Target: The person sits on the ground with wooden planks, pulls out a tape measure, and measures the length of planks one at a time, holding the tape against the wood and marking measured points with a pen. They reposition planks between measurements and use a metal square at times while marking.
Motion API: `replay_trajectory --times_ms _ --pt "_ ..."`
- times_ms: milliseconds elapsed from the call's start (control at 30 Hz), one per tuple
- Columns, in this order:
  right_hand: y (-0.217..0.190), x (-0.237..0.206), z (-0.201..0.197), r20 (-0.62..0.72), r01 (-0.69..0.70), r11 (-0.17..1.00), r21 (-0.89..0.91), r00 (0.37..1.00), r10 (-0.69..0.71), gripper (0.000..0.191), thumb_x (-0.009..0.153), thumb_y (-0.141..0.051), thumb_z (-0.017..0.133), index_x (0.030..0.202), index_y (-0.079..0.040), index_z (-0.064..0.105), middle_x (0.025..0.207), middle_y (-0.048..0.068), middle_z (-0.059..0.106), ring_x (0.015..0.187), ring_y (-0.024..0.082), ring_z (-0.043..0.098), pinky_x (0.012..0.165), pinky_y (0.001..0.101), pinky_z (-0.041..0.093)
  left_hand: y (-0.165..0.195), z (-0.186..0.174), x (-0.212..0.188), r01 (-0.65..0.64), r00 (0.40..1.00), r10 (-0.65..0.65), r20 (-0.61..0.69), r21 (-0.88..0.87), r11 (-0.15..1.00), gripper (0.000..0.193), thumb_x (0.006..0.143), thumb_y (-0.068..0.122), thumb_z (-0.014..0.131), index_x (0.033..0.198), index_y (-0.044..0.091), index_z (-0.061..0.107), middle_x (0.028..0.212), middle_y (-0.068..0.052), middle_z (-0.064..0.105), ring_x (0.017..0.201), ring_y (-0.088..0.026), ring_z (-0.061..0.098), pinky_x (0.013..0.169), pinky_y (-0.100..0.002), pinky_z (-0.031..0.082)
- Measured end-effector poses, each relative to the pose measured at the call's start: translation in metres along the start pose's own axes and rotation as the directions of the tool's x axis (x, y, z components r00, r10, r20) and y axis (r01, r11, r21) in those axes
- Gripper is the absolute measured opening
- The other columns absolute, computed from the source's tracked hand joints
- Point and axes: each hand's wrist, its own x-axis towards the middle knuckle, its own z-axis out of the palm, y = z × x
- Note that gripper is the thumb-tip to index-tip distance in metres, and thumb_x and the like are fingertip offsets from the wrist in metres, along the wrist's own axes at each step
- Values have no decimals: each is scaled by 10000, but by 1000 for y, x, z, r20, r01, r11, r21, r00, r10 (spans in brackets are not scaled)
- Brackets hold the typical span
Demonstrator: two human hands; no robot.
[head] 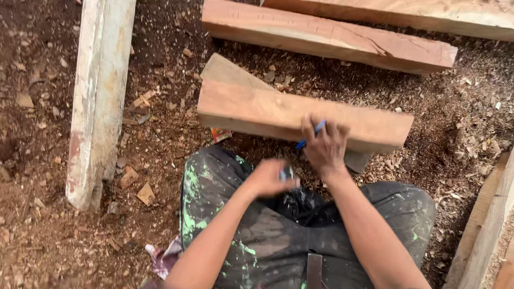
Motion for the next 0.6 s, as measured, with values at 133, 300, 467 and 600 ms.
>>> replay_trajectory --times_ms 133,300,467,600 --pt "-11 -15 -7 126 -63 962 265 992 30 485 816 -303 768 1260 -173 622 1240 54 567 1135 244 507 924 433 395 6 -15 -60 -177 982 185 45 -146 973 517 839 441 828 1193 81 720 978 -67 757 885 -175 719 819 -340 557" --pt "-7 -7 -20 98 43 967 249 993 -70 532 708 -301 799 1191 -200 602 1416 145 509 1369 358 426 1106 513 290 0 -38 -88 -4 980 -60 -188 -321 947 312 826 248 849 1073 75 768 869 17 754 793 -55 656 724 -246 543" --pt "-2 16 -18 320 -161 921 354 947 43 906 635 -289 839 1445 -84 489 1499 162 476 1421 355 403 1179 525 269 -1 -44 -84 -72 970 -140 -200 -782 619 208 876 129 770 1054 39 711 892 -7 709 775 -93 675 669 -252 541" --pt "-14 23 -22 126 -106 949 296 990 71 1040 589 -484 892 1455 -63 498 1416 205 557 1311 365 490 1065 556 368 -3 -52 -86 -164 942 -99 -319 -701 695 218 890 108 783 1074 22 702 872 -32 700 750 -103 656 673 -264 538"
